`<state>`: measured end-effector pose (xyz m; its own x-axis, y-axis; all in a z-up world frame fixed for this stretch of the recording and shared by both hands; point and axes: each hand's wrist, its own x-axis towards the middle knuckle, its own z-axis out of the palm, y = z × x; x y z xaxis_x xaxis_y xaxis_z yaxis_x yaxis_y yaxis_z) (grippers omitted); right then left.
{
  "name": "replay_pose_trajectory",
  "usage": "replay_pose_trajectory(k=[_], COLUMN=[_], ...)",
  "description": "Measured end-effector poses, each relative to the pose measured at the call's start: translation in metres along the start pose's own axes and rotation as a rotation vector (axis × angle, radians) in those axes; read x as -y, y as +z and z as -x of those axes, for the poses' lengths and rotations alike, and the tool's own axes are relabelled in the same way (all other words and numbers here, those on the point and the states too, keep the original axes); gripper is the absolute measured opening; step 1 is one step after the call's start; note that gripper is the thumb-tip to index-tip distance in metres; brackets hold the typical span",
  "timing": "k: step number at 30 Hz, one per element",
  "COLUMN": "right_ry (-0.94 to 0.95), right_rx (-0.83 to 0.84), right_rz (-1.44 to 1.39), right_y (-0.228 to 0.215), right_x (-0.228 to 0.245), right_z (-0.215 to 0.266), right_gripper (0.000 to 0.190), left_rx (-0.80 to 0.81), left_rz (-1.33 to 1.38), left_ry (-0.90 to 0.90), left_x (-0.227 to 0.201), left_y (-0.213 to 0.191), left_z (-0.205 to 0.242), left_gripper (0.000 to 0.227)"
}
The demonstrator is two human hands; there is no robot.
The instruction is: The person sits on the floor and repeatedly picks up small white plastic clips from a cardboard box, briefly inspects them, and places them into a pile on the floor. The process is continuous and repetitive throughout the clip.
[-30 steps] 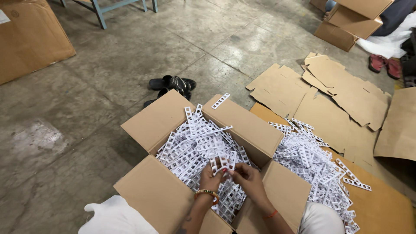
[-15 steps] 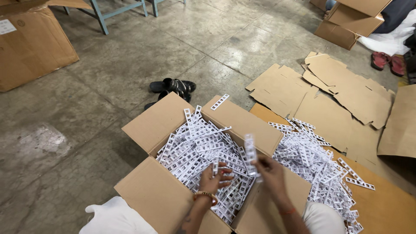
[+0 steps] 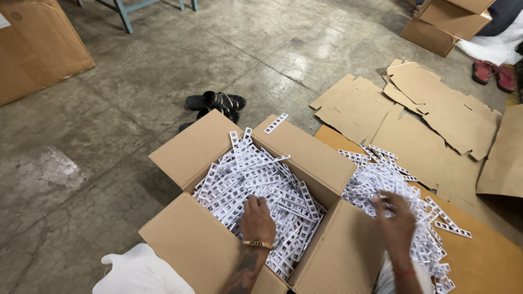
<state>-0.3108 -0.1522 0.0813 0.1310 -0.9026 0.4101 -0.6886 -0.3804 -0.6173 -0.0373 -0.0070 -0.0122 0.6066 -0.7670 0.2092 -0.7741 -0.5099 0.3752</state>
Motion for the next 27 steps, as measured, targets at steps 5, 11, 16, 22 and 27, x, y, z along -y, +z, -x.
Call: replay_pose_trajectory(k=[5, 11, 16, 22, 27], right_ry=[0.030, -0.383, -0.379, -0.421, -0.440], right_rx=[0.304, 0.339, 0.337, 0.378, 0.422], right_rz=[-0.175, -0.023, -0.062, -0.127, -0.157], right_y=[0.040, 0.056, 0.053, 0.045, 0.038], right_x=[0.070, 0.087, 0.078, 0.075, 0.075], right_z=[0.058, 0.071, 0.073, 0.077, 0.075], right_gripper=[0.017, 0.020, 0.021, 0.022, 0.020], left_rx=[0.424, 0.362, 0.484, 0.492, 0.579], left_rz=[-0.205, -0.372, -0.361, -0.263, -0.326], left_ry=[-0.113, -0.043, -0.087, -0.166, -0.183], left_x=[-0.015, -0.010, -0.010, -0.006, -0.032], left_y=[-0.035, -0.020, -0.011, 0.000, -0.015], left_z=[-0.001, 0.000, -0.006, -0.007, -0.007], left_gripper=[0.094, 0.131, 0.145, 0.137, 0.151])
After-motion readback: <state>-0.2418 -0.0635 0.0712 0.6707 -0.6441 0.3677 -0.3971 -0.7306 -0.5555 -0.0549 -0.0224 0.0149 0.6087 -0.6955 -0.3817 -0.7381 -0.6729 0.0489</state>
